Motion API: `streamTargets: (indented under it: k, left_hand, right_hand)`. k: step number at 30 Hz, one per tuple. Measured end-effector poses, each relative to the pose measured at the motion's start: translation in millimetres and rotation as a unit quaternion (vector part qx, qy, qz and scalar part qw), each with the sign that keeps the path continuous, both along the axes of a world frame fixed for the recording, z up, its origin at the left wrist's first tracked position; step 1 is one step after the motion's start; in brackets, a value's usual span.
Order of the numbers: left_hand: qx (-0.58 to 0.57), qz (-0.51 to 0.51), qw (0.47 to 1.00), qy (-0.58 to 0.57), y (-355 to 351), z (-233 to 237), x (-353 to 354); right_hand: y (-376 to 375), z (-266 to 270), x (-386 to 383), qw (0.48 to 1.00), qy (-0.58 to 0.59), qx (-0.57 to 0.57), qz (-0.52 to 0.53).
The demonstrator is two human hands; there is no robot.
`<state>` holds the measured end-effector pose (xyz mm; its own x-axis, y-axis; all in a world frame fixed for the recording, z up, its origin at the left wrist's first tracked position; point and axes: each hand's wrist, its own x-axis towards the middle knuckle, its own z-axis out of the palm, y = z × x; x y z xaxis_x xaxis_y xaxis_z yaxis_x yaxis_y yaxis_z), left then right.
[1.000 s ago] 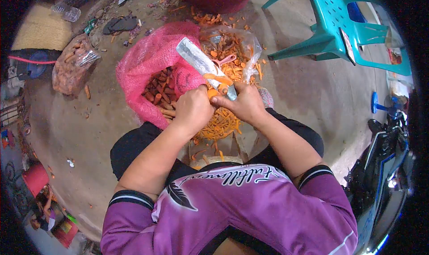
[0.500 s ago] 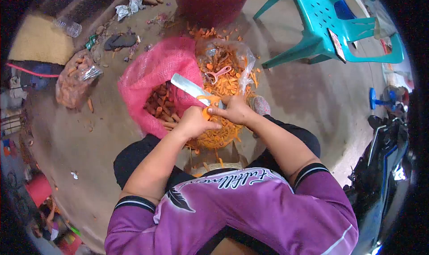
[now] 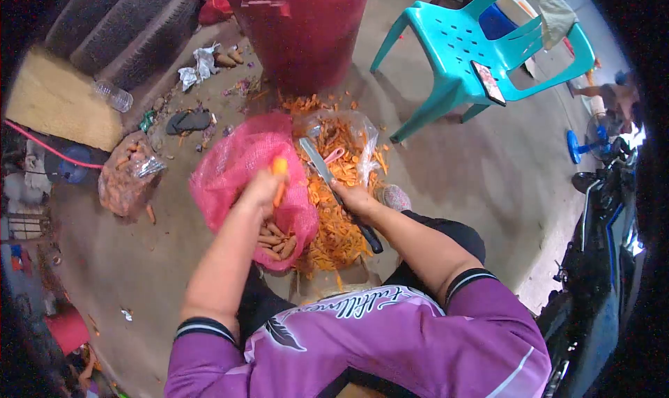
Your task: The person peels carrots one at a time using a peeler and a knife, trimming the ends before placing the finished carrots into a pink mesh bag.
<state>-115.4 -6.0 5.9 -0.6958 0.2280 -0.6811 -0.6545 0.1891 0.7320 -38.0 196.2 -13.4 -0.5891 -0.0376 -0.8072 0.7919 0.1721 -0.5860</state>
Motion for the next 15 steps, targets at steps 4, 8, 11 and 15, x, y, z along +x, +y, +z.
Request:
streamTargets:
  k: [4, 8, 11, 15]
  left_hand:
    - [0.280, 0.051, 0.945, 0.163, 43, 125, -113]
    - [0.376, 0.033, 0.846, 0.377, 67, 247, -135]
    - [0.371, -0.079, 0.861, 0.339, 68, 238, -119]
    - [0.226, -0.314, 0.907, 0.167, 40, 132, -68]
  right_hand:
    - [1, -9, -1, 1.000, -0.005, -0.009, -0.014]
    - [1, -26, -3, 1.000, 0.021, -0.014, 0.009]
    - [2, -20, -4, 1.000, -0.017, -0.013, 0.009]
    - [11, -81, -4, 0.994, 0.043, 0.080, 0.066]
